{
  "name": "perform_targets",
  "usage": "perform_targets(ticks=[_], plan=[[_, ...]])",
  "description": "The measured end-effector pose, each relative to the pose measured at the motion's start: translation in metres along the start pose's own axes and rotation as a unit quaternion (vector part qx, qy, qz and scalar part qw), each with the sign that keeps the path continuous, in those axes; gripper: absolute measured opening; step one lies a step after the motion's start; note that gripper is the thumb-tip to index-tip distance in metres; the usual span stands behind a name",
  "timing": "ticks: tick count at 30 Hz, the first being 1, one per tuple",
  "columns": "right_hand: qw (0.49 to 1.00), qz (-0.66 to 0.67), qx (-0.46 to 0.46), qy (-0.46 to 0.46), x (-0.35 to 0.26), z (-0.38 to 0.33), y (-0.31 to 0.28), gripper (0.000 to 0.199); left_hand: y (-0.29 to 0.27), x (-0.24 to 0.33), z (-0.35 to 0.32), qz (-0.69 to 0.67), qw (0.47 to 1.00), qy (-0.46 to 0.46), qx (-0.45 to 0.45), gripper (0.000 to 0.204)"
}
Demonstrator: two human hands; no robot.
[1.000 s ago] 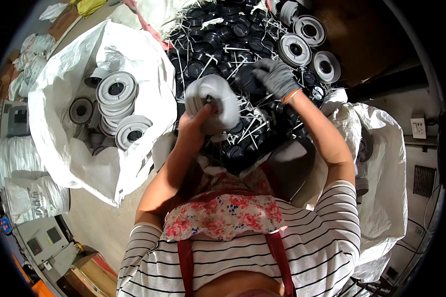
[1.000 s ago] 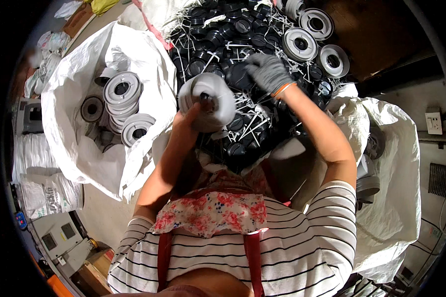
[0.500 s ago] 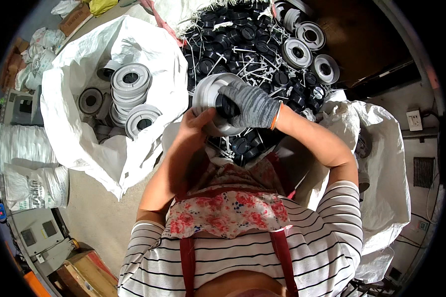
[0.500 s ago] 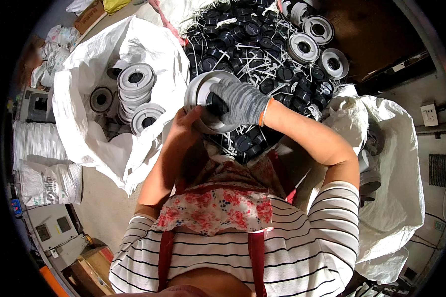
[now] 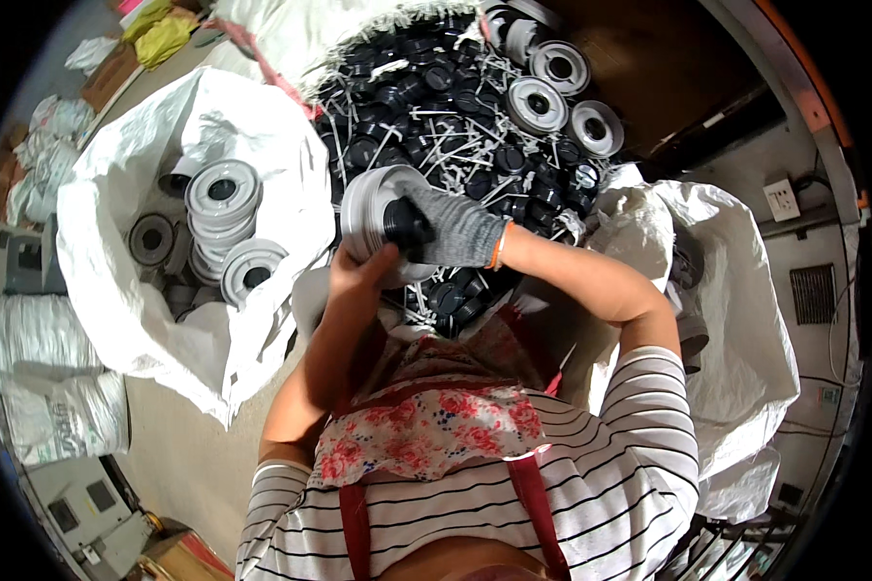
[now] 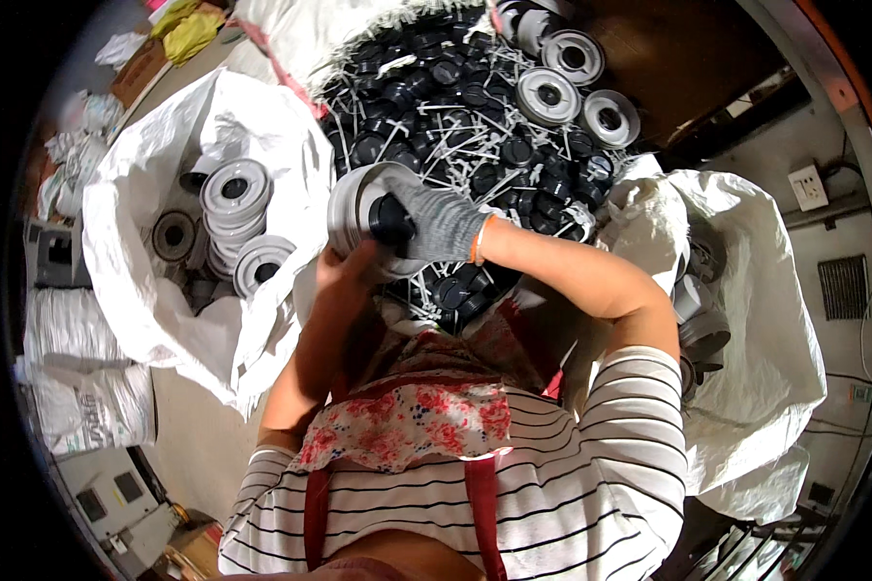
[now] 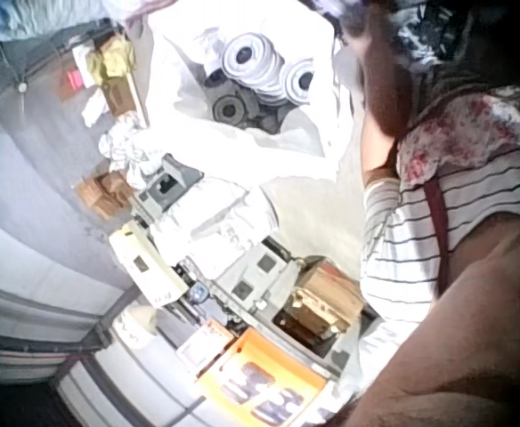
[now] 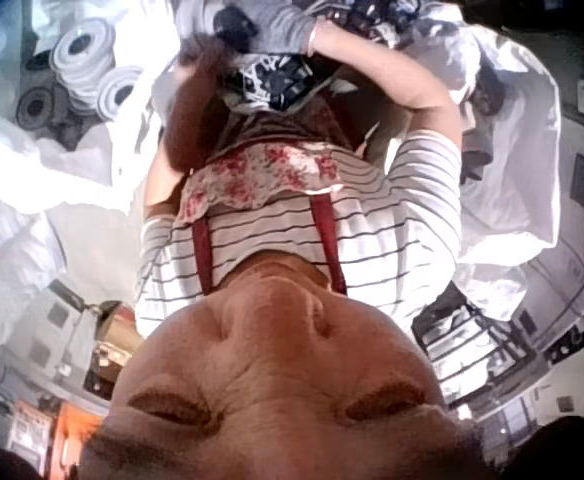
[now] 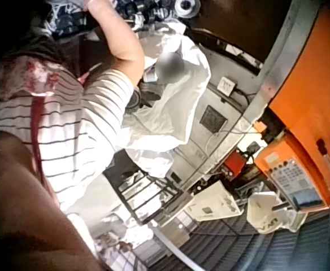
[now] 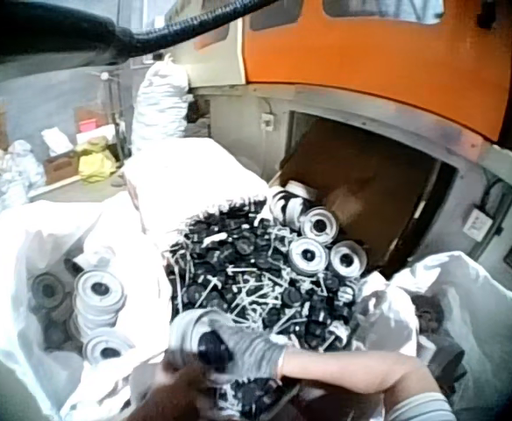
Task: The person sits on the floor and sorts through a large pile of mixed plastic parts. They pick up white circular plastic pieces, separate them from black parts and white plastic strips, and place the white pieces into a large white sack.
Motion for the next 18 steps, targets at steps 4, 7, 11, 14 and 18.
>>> perform_targets(ticks=[4,7,11,14,18], plan=[[0.847,0.430,-0.096,0.297,0.004,0.004,0.016,0.048,0.005,0.015,-0.010,0.258,0.957,0.135,0.016,0.040],[0.484,0.803,-0.087,0.337,0.021,0.006,0.027,0.034,-0.005,0.039,-0.008,0.386,0.893,0.229,0.026,0.069],[0.977,0.046,0.098,0.183,0.086,0.021,-0.090,0.052,-0.065,0.116,0.021,0.482,0.707,0.336,0.393,0.090],[0.912,-0.125,0.223,0.320,0.179,0.010,-0.185,0.092,-0.073,0.150,0.025,0.399,0.742,0.349,0.411,0.075],[0.835,-0.182,0.298,0.426,0.240,0.006,-0.261,0.094,-0.031,0.102,0.061,0.412,0.792,0.372,0.256,0.060]])
Point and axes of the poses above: each hand's wrist, its own z-axis towards the middle knuckle, its own y-axis out of the palm, x = y × z, the point moved 4 cm from there along z, towards the middle knuckle, and after that the axes turned 11 degrees about z, right-handed, at the moved point
